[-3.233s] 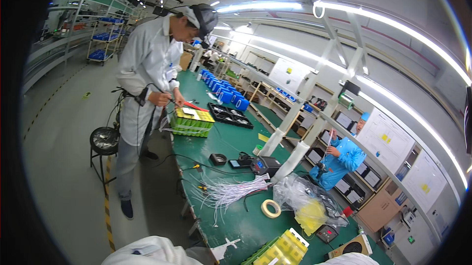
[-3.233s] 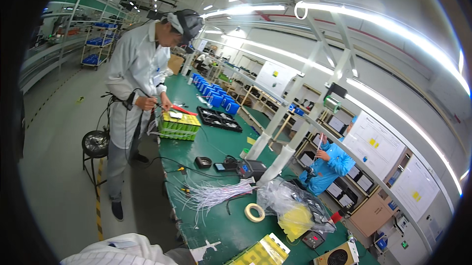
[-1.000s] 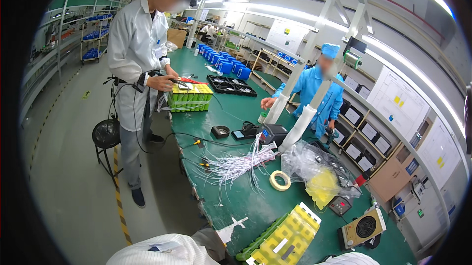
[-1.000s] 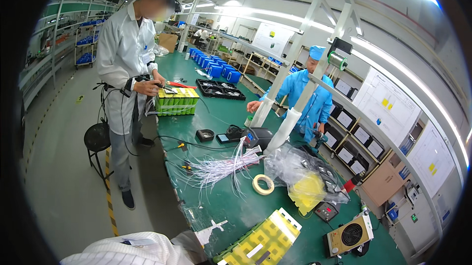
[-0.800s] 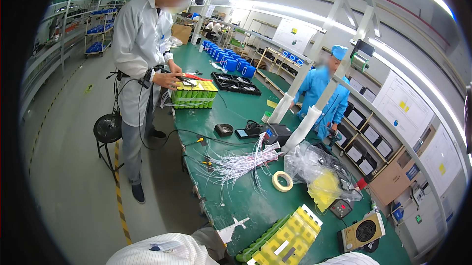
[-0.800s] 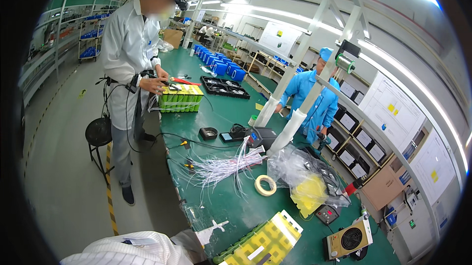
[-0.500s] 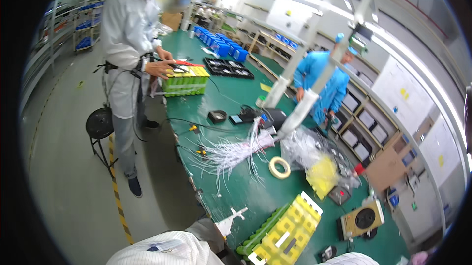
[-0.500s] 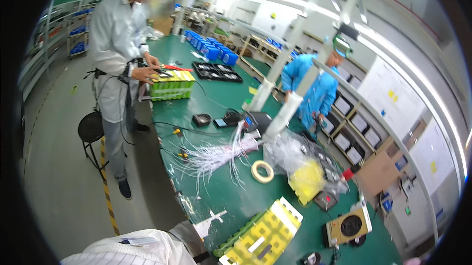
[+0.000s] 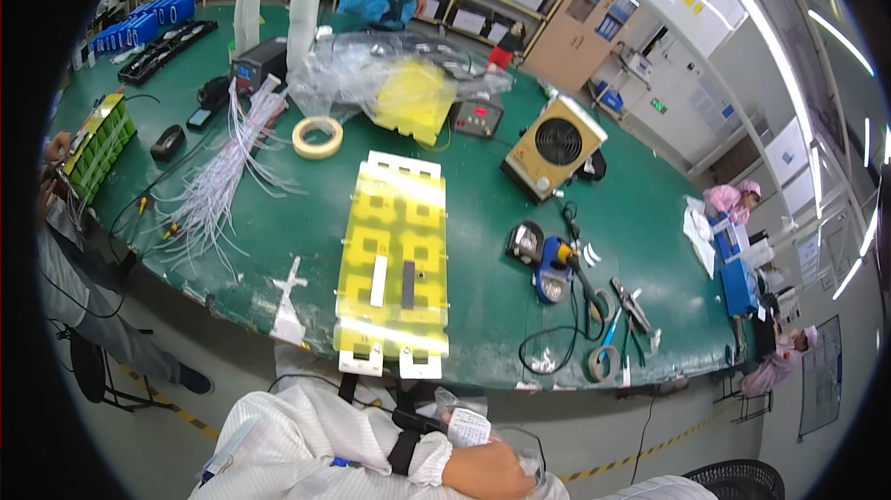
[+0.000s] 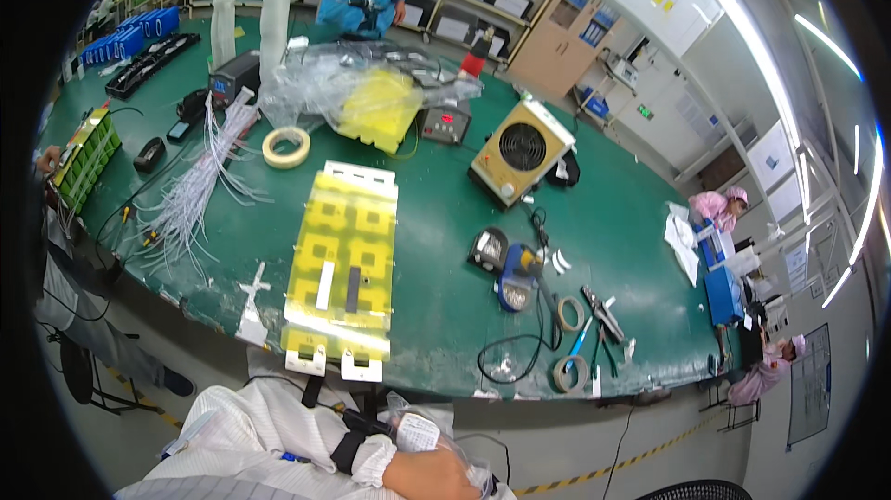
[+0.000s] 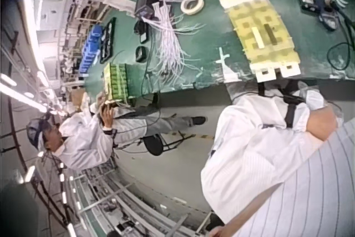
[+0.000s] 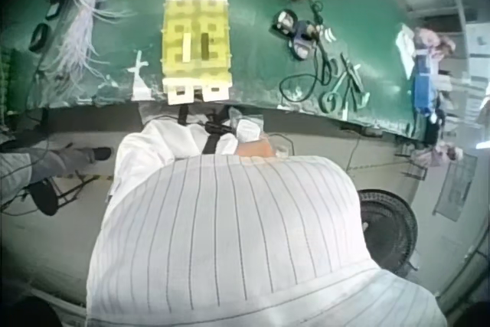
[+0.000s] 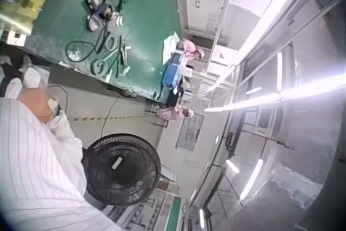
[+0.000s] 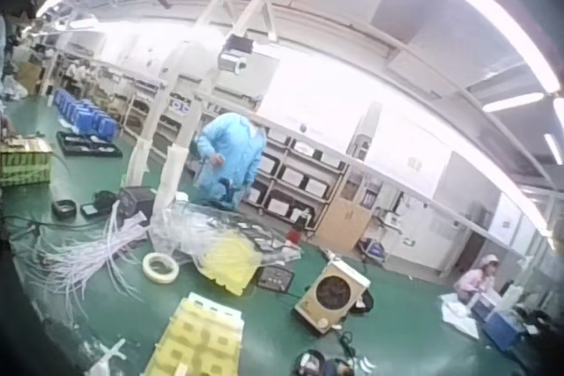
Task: Assembling electronic components and battery packs at an industrial workstation.
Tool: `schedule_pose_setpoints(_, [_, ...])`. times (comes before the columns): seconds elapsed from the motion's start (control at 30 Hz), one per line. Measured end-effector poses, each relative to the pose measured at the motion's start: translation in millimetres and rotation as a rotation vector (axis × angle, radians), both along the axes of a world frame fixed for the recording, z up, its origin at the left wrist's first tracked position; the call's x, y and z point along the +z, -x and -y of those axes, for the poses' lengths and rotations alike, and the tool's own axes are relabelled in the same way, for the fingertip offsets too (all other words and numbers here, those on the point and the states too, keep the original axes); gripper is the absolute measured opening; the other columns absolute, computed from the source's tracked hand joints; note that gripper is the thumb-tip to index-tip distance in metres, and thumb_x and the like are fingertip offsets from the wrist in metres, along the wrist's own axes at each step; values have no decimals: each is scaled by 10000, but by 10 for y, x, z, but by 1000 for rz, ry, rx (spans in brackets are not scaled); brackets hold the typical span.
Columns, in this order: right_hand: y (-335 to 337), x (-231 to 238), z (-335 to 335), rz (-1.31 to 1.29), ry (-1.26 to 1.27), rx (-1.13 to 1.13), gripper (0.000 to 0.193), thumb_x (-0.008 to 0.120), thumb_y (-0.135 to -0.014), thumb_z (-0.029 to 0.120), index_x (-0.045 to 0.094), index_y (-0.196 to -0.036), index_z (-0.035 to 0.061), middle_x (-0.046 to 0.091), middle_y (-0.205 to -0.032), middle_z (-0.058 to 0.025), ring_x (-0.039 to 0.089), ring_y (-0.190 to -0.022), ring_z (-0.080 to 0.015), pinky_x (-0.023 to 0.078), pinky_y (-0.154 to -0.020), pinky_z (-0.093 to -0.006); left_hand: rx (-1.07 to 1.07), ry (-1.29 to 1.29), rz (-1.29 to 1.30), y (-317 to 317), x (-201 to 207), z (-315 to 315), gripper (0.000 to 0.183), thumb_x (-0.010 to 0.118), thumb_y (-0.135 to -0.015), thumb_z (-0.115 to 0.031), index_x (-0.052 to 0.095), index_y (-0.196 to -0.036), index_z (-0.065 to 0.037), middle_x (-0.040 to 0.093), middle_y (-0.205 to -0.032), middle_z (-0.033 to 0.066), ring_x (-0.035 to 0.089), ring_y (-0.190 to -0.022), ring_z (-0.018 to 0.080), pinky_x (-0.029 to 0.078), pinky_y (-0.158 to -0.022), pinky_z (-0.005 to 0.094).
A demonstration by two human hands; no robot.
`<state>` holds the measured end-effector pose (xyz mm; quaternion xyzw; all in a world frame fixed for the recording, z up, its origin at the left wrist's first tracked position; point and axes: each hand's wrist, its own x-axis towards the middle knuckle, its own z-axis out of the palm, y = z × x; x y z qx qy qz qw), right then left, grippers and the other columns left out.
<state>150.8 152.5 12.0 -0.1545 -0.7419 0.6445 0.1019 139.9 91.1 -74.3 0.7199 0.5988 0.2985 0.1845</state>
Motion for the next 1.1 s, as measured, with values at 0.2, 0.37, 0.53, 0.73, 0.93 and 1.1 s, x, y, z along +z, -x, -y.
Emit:
schedule_pose_setpoints(0.2, [-425, -801, -116, -20, 822, -205, 298, 737, -850, 218, 640, -1065, 35, 626, -1074, -167, 604, -1042, -327, 461, -930, -448, -282, -241, 147, 512, 254, 67, 348, 693, -893, -357, 648, -837, -16, 609, -599, 96, 635, -546, 258, 499, -517, 357])
schedule_pose_setpoints(0.37, [-698, -1143, -196, -130, 1209, -356, 385, 755, -850, 257, 623, -1137, 37, 619, -1211, -190, 592, -1160, -352, 451, -1030, -481, 249, 185, 541, 1041, 3, 510, 315, 710, -888, -409, 663, -904, -98, 643, -645, 79, 657, -576, 228, 501, -529, 330])
schedule_pose_setpoints(0.53, [-530, -1109, -303, -393, 1084, -165, 511, 702, -900, 292, 505, -1310, 59, 488, -1413, -192, 482, -1324, -382, 386, -1119, -543, 266, 364, 659, 1111, -152, 556, 337, 621, -953, -365, 605, -1117, -71, 626, -636, 102, 625, -571, 253, 472, -559, 361])
schedule_pose_setpoints(0.73, [-501, -859, -303, -285, 1146, -240, 479, 658, -926, 215, 484, -1332, 30, 521, -1378, -158, 542, -1243, -272, 445, -1049, -389, 294, 98, 542, 1044, -99, 492, 198, 539, -971, -233, 548, -957, -36, 543, -607, 174, 579, -568, 364, 424, -524, 446])
schedule_pose_setpoints(0.93, [-343, -947, -252, -176, 1324, -418, 486, 631, -906, 25, 488, -1370, 3, 561, -1336, -105, 588, -1177, -213, 493, -984, -346, 172, -13, 418, 1128, -173, 481, 158, 541, -945, -180, 537, -876, -39, 517, -605, 171, 558, -556, 382, 419, -520, 467])
schedule_pose_setpoints(1.1, [-342, -1087, -267, -144, 803, -165, 452, 605, -957, 124, 477, -1377, 17, 561, -1330, -109, 564, -1198, -206, 468, -1020, -342, 215, 121, 627, 1113, -176, 467, 181, 508, -971, -190, 546, -891, -32, 545, -632, 161, 583, -577, 356, 431, -543, 431])
